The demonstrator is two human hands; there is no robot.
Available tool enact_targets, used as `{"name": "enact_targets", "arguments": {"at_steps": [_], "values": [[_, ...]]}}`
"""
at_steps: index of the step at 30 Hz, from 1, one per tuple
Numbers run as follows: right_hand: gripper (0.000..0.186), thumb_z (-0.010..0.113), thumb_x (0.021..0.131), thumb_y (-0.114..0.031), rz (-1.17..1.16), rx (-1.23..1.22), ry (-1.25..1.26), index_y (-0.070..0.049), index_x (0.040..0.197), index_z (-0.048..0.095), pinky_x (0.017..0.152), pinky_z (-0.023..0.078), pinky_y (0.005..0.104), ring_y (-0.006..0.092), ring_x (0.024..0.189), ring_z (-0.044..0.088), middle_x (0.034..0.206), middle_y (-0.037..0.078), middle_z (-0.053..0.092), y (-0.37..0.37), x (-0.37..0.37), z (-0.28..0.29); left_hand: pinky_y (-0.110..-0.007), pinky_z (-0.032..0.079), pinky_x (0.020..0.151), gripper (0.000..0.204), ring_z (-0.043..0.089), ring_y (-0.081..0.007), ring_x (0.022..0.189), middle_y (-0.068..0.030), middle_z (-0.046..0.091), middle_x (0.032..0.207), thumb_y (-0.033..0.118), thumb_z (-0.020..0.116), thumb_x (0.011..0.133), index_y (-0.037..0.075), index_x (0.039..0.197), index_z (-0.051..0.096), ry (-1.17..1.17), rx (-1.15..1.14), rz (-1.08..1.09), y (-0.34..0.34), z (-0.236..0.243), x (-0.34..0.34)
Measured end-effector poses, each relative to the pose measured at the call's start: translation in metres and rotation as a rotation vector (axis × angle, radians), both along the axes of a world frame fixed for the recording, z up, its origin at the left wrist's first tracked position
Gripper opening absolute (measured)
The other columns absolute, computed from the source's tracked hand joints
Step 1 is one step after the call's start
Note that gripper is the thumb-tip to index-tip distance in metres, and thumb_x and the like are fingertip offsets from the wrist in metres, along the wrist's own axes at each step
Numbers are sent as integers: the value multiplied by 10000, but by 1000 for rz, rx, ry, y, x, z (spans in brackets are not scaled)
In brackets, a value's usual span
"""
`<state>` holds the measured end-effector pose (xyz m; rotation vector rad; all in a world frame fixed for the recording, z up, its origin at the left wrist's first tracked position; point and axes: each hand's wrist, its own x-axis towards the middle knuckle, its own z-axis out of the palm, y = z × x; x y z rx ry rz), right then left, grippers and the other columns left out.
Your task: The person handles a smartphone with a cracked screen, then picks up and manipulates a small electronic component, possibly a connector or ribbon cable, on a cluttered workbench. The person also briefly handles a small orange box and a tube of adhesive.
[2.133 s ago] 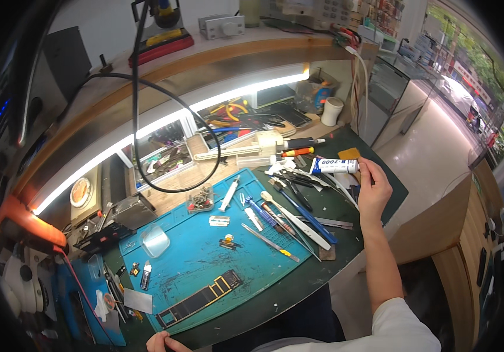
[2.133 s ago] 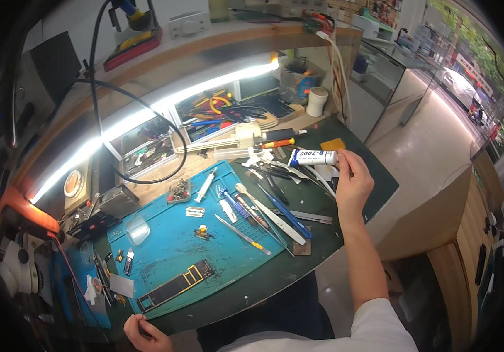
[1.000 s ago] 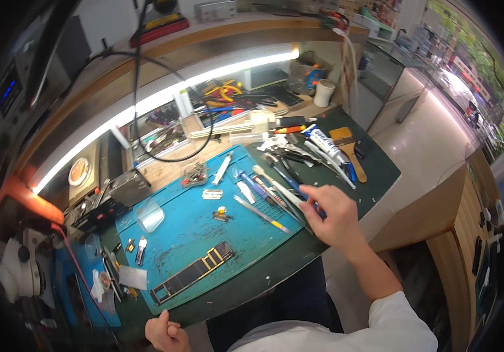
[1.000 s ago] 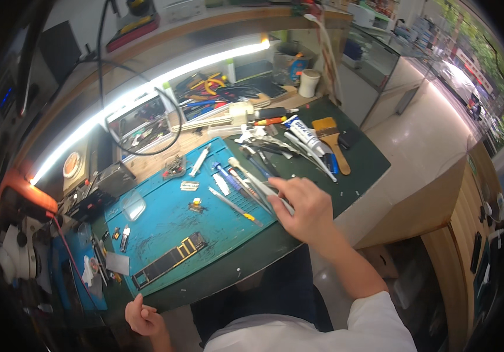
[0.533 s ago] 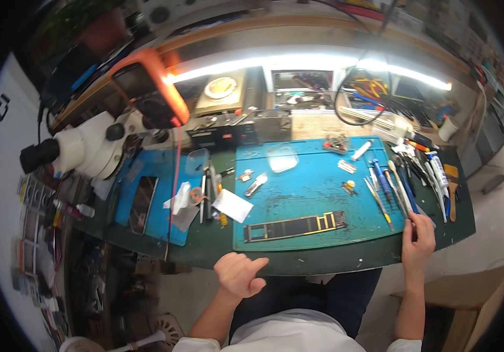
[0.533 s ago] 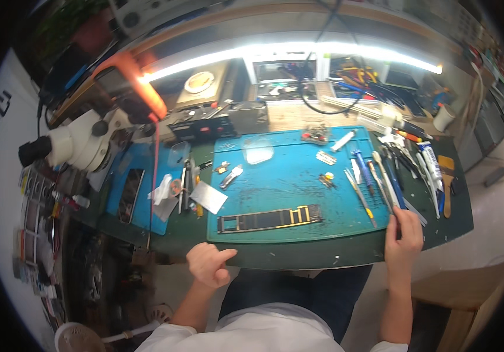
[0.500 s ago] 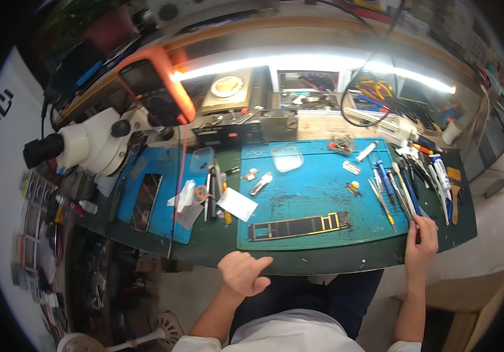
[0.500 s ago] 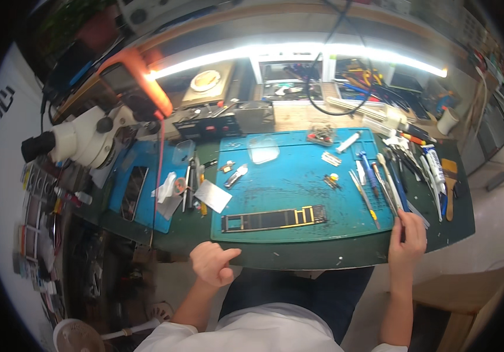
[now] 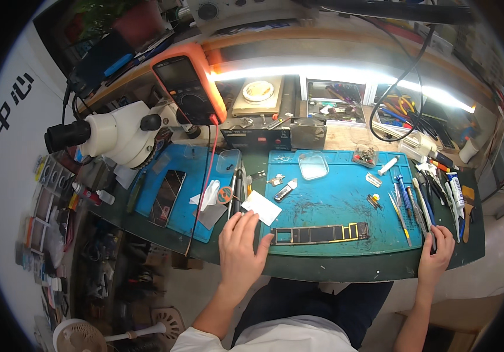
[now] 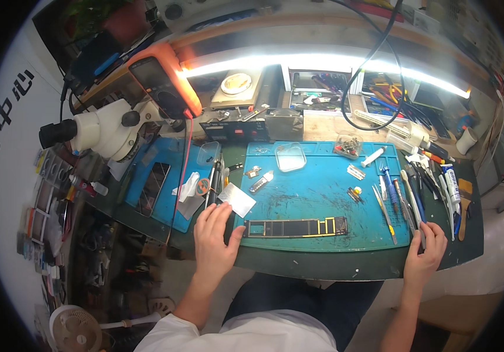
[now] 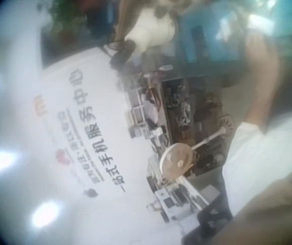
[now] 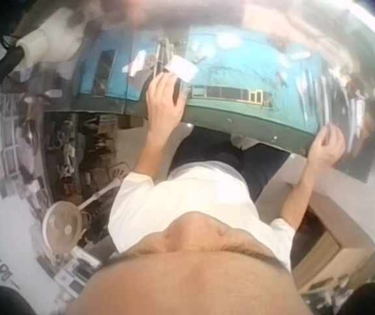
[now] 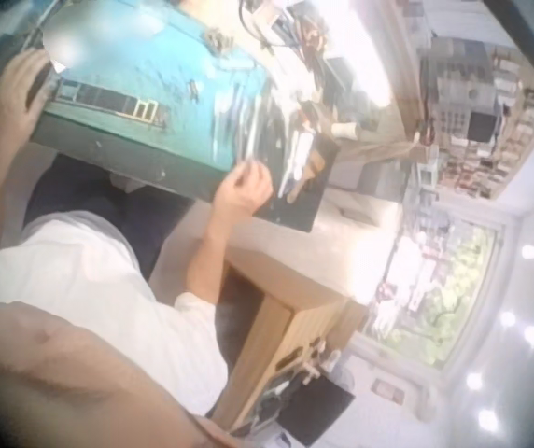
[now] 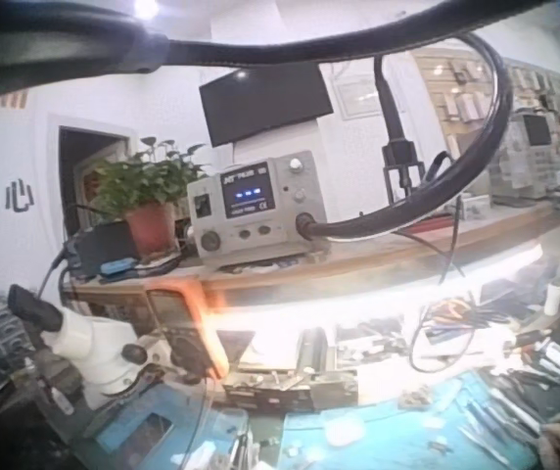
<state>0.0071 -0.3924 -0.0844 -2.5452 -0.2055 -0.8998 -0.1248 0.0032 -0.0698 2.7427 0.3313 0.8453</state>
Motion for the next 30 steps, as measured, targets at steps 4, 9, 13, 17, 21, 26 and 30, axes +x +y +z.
{"name": "enact_targets", "arguments": {"at_steps": [4,9,13,17,21,26,30], "values": [[181,625,964,-69,-16,28,70,-16,1122,695,919,479,379,277,1089,587,1180,83,639,0,0,-2,-450,440,1036,413,541,-341,1262,-131,638,1264,191,754,883,18,1242,645,-19,-87,-12,1,-3,4],[163,596,989,-95,-30,79,125,-12,1084,699,926,479,377,281,1089,594,1165,100,646,-2,1,3,-447,456,1037,392,577,-345,1231,-144,630,1251,168,743,880,31,1232,641,0,-100,-31,-4,-2,7],[116,626,941,-49,49,146,178,-27,1028,699,913,486,383,299,1038,623,1094,113,664,-6,7,18,-461,438,1047,394,581,-374,1232,-173,637,1282,97,721,863,16,1239,634,1,-102,-29,-5,-3,4],[92,659,893,-17,47,172,181,-29,972,706,860,491,393,304,970,635,1009,107,688,-24,8,26,-468,395,1081,404,542,-357,1291,-152,621,1333,73,628,915,20,1314,593,56,-68,-43,-6,-5,8],[84,653,892,-11,-10,132,110,-44,946,709,855,492,397,309,967,630,1005,96,697,-32,7,20,-467,371,1096,424,512,-370,1314,-170,588,1371,50,523,948,6,1368,563,106,-116,11,-7,-4,6],[141,717,866,-103,-33,30,69,-65,1002,719,902,464,411,297,1055,613,1102,73,694,-33,3,18,-469,349,1111,466,470,-372,1351,-169,563,1406,26,482,955,16,1418,534,135,-134,17,-12,0,7],[188,753,841,-136,-30,70,195,-87,1021,729,927,440,410,274,1108,590,1137,56,673,-34,6,17,-465,338,1119,434,451,-358,1374,-158,557,1429,102,436,1025,13,1444,510,173,-107,-36,-9,3,5]]}}
